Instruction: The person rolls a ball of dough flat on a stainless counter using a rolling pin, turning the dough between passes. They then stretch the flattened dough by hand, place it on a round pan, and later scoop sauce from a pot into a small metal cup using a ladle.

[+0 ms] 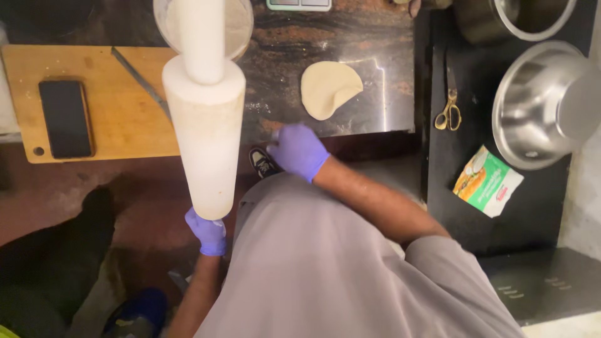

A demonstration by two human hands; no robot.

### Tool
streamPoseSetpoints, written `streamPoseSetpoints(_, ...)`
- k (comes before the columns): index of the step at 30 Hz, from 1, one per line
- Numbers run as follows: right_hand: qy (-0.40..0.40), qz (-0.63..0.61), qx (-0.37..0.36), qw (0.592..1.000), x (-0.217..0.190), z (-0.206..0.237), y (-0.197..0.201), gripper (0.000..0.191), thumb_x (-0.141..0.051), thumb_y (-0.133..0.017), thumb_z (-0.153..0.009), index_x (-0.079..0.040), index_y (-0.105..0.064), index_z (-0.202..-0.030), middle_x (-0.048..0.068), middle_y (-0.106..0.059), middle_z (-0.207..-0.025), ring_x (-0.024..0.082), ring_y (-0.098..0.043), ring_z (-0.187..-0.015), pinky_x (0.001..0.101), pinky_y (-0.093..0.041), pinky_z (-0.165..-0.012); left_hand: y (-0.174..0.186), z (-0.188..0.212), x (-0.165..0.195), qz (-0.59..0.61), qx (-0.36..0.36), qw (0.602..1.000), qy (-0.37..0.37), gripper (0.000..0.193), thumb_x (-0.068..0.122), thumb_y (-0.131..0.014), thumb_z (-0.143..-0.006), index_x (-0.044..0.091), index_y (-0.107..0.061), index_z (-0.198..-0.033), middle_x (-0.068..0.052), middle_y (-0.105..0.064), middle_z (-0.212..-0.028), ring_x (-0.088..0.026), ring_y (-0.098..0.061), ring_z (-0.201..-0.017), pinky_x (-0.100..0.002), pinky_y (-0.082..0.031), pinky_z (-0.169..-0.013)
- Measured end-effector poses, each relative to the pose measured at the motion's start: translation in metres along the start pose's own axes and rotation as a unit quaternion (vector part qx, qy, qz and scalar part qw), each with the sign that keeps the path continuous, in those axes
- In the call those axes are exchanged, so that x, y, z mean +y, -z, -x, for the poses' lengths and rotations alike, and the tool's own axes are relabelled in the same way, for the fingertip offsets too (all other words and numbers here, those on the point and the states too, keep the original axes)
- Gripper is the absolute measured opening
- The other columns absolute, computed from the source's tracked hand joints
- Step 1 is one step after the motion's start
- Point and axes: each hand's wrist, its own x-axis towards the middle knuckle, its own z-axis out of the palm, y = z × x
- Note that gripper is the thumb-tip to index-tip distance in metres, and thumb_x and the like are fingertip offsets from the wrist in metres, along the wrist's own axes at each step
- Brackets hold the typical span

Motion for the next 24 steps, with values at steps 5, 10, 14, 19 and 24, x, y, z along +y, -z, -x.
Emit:
streamPoseSetpoints(5,-0.008,-0.006,0.040,0.999,0.020,0.007,-0.006,0.036,-0.037,-0.067,-0.096,-0.005,-0.070,-0.113,0.019,-0.071,-0.114,0.040,-0.066,-0.104,0.0492,-0.054,-0.090,0.018,-0.004,-0.017,0.049,-0.003,0.999,-0.011,0.023,0.003,-0.058,-0.102,-0.007,-0.059,-0.122,-0.017,-0.055,-0.122,-0.025,-0.057,-0.109,-0.037,-0.048,-0.091)
streamPoseSetpoints(10,0.035,0.135,0.137,0.981,0.085,0.031,0.021,0.078,-0.049,-0.069,-0.086,0.003,-0.053,-0.142,0.029,-0.049,-0.148,0.049,-0.043,-0.136,0.0616,-0.031,-0.107,0.004,-0.011,0.008,0.317,-0.021,0.926,0.206,0.034,0.021,-0.050,-0.109,-0.007,-0.061,-0.092,-0.005,-0.063,-0.088,-0.010,-0.055,-0.083,-0.029,-0.045,-0.071)
streamPoseSetpoints(14,0.027,0.120,0.041,0.992,0.125,0.086,0.011,0.081,-0.050,-0.068,-0.090,0.001,-0.046,-0.149,0.023,-0.044,-0.156,0.045,-0.039,-0.145,0.0643,-0.021,-0.117,-0.002,-0.020,0.040,0.272,-0.046,0.946,0.172,0.041,0.022,-0.050,-0.110,-0.009,-0.057,-0.083,-0.002,-0.059,-0.077,-0.008,-0.051,-0.078,-0.030,-0.043,-0.064)
streamPoseSetpoints(19,-0.064,-0.074,0.183,0.978,0.171,0.108,0.019,0.061,-0.045,-0.058,-0.105,-0.007,-0.051,-0.152,0.018,-0.053,-0.156,0.043,-0.051,-0.147,0.0545,-0.040,-0.125,-0.001,-0.051,0.089,0.163,-0.084,0.959,0.216,0.043,0.022,-0.048,-0.111,-0.008,-0.064,-0.085,-0.006,-0.064,-0.068,-0.009,-0.053,-0.066,-0.033,-0.043,-0.058)
streamPoseSetpoints(24,-0.168,-0.682,0.313,0.640,0.228,0.077,0.054,0.060,-0.047,-0.053,-0.097,-0.014,-0.044,-0.146,0.014,-0.066,-0.125,0.021,-0.071,-0.088,0.0340,-0.060,-0.067,-0.010,-0.114,0.116,-0.092,-0.172,0.981,0.016,0.045,0.024,-0.057,-0.108,0.001,-0.064,-0.070,-0.019,-0.059,-0.065,-0.036,-0.056,-0.056,-0.047,-0.043,-0.056)
